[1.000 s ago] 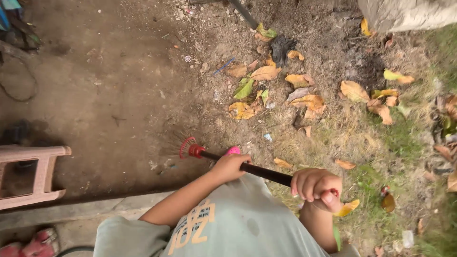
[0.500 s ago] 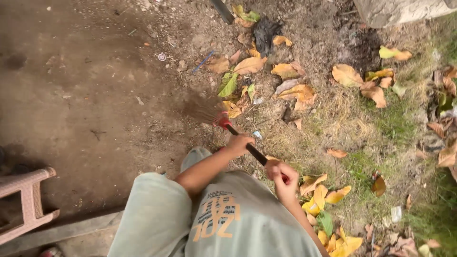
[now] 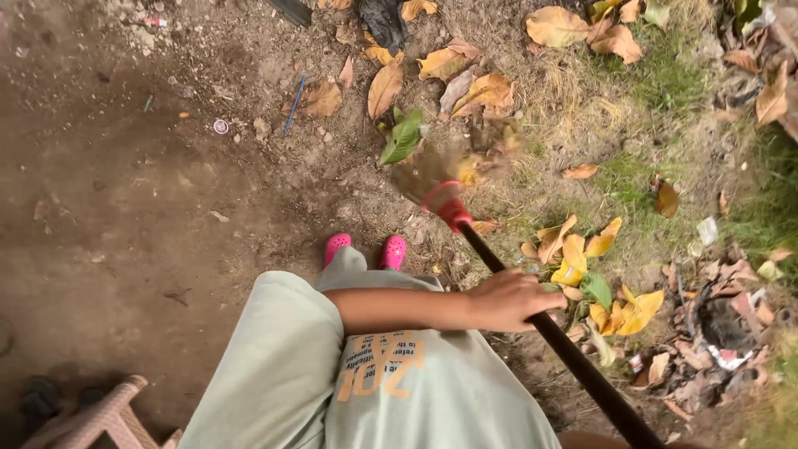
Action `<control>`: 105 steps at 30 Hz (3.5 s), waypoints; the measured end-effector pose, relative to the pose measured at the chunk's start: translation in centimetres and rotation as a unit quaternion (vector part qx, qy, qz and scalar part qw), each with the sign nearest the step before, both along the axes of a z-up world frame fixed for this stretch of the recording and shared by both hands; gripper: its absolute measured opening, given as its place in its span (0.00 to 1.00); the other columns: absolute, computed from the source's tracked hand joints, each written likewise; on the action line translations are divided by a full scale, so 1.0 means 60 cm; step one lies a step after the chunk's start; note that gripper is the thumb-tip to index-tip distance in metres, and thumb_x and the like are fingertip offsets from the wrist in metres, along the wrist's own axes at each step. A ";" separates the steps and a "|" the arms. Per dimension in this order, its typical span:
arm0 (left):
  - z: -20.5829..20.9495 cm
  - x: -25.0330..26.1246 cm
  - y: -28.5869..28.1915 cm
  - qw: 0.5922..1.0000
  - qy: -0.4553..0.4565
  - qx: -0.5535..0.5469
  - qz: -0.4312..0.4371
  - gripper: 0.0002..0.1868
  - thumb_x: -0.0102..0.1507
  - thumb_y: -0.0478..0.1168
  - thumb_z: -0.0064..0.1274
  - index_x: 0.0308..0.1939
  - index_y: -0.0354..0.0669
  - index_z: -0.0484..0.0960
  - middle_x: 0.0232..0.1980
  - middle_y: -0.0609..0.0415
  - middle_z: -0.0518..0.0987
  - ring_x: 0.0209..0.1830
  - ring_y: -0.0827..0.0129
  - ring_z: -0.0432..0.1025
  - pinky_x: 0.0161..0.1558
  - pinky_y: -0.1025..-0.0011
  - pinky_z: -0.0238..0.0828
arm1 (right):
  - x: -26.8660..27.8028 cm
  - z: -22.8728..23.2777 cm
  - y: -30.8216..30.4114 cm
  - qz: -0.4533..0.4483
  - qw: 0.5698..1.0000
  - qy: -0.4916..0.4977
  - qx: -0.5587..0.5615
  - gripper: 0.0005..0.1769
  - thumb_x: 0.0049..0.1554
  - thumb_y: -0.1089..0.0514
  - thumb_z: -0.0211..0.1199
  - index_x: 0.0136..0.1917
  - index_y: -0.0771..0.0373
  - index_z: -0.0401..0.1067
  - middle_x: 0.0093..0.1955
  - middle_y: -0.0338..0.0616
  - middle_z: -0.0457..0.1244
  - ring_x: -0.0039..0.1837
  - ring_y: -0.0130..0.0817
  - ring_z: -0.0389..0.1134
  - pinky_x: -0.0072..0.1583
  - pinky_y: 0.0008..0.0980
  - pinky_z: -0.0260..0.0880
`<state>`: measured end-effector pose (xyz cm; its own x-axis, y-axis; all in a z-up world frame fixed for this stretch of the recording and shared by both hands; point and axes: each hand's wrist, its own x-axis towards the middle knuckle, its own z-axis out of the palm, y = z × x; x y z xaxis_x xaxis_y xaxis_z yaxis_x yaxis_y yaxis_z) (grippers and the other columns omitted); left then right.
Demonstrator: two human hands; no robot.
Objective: Sweeping dry leaves and dirt from an outdoor yard area with a broom.
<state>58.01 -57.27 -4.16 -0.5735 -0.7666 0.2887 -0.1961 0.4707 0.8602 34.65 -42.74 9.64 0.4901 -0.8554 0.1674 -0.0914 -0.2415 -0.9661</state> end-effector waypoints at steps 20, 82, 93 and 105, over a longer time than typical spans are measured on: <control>-0.192 -0.023 -0.060 0.998 -0.022 -0.047 0.037 0.03 0.65 0.45 0.54 0.39 0.55 0.80 0.36 0.63 0.80 0.45 0.65 0.76 0.63 0.48 0.61 | 0.271 0.059 -0.089 -0.130 0.975 0.145 -0.105 0.09 0.49 0.68 0.56 0.29 0.63 0.62 0.32 0.42 0.59 0.37 0.40 0.65 0.43 0.39 0.68; -0.280 -0.118 -0.049 0.993 -0.089 0.077 -0.006 0.04 0.64 0.44 0.56 0.41 0.55 0.82 0.40 0.58 0.81 0.48 0.61 0.77 0.53 0.58 0.69 | 0.133 -0.029 -0.102 -0.161 0.983 0.093 -0.005 0.10 0.50 0.65 0.54 0.29 0.65 0.60 0.29 0.43 0.58 0.35 0.41 0.62 0.41 0.39 0.65; -0.048 -0.166 0.055 0.990 0.060 0.004 -0.125 0.04 0.68 0.42 0.54 0.42 0.48 0.80 0.36 0.60 0.81 0.42 0.65 0.76 0.60 0.58 0.68 | -0.045 0.080 0.148 -0.176 0.972 0.031 -0.151 0.16 0.60 0.60 0.57 0.30 0.58 0.67 0.27 0.38 0.63 0.31 0.29 0.68 0.43 0.36 0.73; -0.168 -0.292 0.019 0.993 0.040 0.001 -0.113 0.07 0.67 0.46 0.51 0.41 0.53 0.83 0.38 0.60 0.83 0.47 0.65 0.78 0.64 0.52 0.60 | 0.086 0.111 -0.026 -0.086 0.975 0.175 -0.108 0.10 0.45 0.63 0.58 0.27 0.60 0.58 0.27 0.42 0.57 0.33 0.44 0.63 0.42 0.44 0.66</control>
<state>40.50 -56.11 -14.23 -0.7066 -0.6216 0.3381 -0.0169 0.4925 0.8701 39.83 -44.31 16.30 0.4023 -0.8933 0.2004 -0.4634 -0.3874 -0.7970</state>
